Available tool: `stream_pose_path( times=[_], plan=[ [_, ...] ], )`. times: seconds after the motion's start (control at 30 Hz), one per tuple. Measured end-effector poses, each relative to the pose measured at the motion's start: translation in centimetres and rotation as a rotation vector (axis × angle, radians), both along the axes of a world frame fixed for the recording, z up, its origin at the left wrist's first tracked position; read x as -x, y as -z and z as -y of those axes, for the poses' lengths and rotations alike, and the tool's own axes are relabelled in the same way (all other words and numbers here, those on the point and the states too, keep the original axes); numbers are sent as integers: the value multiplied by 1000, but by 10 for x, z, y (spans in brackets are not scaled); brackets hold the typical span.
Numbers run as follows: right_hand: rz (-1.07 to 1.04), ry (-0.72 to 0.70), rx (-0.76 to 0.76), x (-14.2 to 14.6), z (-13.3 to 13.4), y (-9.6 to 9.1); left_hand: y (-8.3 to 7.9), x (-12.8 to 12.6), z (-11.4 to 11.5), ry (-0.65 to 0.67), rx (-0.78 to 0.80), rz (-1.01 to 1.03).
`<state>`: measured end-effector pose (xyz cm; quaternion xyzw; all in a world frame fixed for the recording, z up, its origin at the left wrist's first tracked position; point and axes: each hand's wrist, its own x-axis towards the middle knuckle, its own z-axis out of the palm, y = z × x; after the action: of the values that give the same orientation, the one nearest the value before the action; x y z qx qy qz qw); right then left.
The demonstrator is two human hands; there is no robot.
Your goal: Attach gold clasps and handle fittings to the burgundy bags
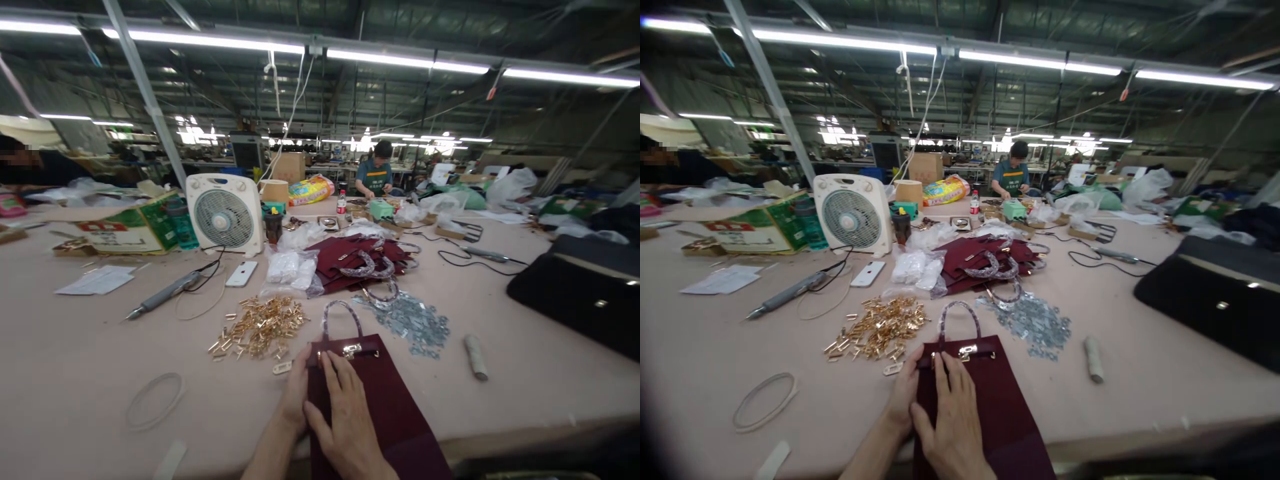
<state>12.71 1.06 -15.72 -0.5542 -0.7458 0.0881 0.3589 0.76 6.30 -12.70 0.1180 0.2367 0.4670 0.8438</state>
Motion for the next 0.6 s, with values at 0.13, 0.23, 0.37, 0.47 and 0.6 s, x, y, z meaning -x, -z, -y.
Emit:
stream_pose_path(
  times=[0.13, 0.23, 0.37, 0.47, 0.6],
  plan=[
    [-57, 8, 74, -3, 1, -5, -1, -1, 2, 15, -56, 41],
    [-83, -5, 132, -5, 3, -8, 1, -2, 1, 8, -57, 42],
    [-127, -45, 119, -14, 5, -12, 5, -5, -3, -112, -26, 7],
    [-185, 123, 0, -32, 1, -7, 5, -5, -4, -97, -30, 13],
    [-177, 274, -81, -63, -9, 8, 2, -5, -4, -59, -35, 41]
  ],
)
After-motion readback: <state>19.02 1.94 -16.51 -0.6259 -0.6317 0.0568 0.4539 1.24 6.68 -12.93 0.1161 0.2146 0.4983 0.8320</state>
